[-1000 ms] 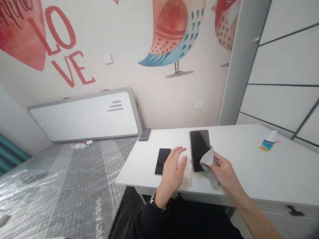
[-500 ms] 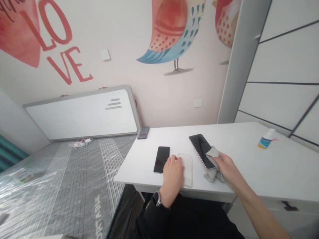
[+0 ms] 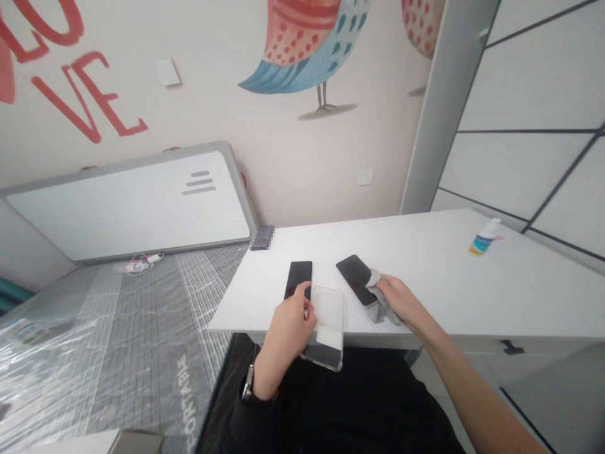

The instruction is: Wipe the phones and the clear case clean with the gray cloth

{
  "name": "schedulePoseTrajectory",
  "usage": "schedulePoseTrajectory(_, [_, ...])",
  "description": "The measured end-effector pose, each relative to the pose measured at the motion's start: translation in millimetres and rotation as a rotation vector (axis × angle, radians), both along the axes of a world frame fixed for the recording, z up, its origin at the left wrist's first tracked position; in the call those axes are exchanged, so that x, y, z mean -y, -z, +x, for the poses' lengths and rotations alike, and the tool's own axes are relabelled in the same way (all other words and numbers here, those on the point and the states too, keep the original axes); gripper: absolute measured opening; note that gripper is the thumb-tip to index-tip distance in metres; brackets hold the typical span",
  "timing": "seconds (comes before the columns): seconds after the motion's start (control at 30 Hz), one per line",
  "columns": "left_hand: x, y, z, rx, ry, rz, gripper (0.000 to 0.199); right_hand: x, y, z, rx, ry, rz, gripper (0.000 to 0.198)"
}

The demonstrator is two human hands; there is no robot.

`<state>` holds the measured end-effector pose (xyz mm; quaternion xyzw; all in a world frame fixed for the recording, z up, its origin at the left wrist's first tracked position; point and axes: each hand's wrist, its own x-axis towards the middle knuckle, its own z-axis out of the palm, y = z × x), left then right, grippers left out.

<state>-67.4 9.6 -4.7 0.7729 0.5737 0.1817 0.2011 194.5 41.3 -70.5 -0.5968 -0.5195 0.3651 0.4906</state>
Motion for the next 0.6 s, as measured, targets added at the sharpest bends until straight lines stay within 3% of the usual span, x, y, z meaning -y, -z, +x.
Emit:
schedulePoseTrajectory(0.1, [0.0,-6.1,-22.4,0.160,-0.068,0.009,0.054,-4.2,2.1,-12.6,0.080,-0.037,-0.035,0.026])
schedulePoseTrajectory(0.3, [-14.2,2.0,-39.4,0.497,-0.070,-0.183,0.056,-7.0,-4.3,-38.2,0.211,-0.104,-0.065,0.024])
schedulePoseTrajectory(0.5, [-26.2,11.2,-46.2,0.677,-0.084,-0.249,0.056,0.6,-9.6,-48.6,0.322,-0.102,-0.040,0.010])
schedulePoseTrajectory(0.6, [-28.5,11.9,-46.5,0.735,-0.114,-0.287,0.058,2.2,-10.5,-51.8,0.372,-0.091,-0.030,0.013])
